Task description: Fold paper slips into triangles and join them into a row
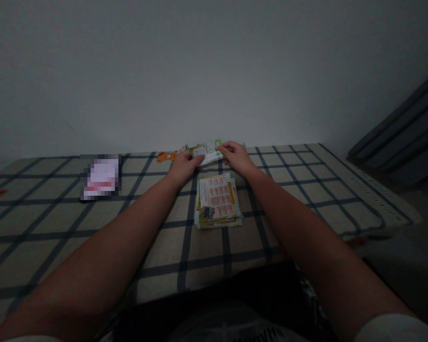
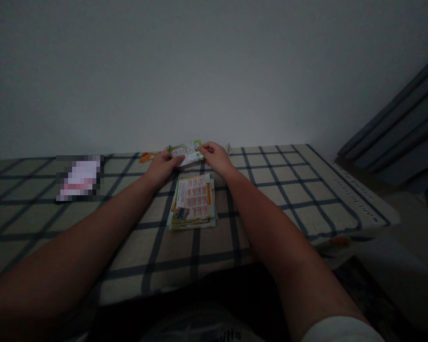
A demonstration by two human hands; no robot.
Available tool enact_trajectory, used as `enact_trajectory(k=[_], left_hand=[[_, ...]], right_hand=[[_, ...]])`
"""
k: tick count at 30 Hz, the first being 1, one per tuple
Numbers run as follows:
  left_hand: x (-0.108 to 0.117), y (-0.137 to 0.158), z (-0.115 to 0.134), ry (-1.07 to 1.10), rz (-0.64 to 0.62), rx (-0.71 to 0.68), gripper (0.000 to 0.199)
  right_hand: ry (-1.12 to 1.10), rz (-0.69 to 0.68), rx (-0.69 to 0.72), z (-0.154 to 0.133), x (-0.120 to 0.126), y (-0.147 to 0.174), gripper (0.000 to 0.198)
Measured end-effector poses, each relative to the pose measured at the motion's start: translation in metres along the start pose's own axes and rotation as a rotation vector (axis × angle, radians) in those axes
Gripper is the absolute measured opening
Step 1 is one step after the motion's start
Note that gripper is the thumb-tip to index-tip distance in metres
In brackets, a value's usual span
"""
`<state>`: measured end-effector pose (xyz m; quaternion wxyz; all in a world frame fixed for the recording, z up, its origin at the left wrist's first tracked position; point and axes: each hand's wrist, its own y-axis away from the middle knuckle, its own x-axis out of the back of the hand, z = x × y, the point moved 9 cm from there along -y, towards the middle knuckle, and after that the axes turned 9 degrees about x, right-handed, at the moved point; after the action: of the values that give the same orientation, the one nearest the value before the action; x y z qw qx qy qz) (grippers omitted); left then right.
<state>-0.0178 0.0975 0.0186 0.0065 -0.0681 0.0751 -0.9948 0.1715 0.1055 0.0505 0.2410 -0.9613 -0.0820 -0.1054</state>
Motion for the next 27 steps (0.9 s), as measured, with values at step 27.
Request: enact_trajectory(k=[27], left_hand=[[-0.0043,0.0035,-0.0004,0.083,-0.017,0.041,0.037]], right_hand=[[-0.07,0.031,-0.011,0.0032,0.0016,-0.0004,0.013]])
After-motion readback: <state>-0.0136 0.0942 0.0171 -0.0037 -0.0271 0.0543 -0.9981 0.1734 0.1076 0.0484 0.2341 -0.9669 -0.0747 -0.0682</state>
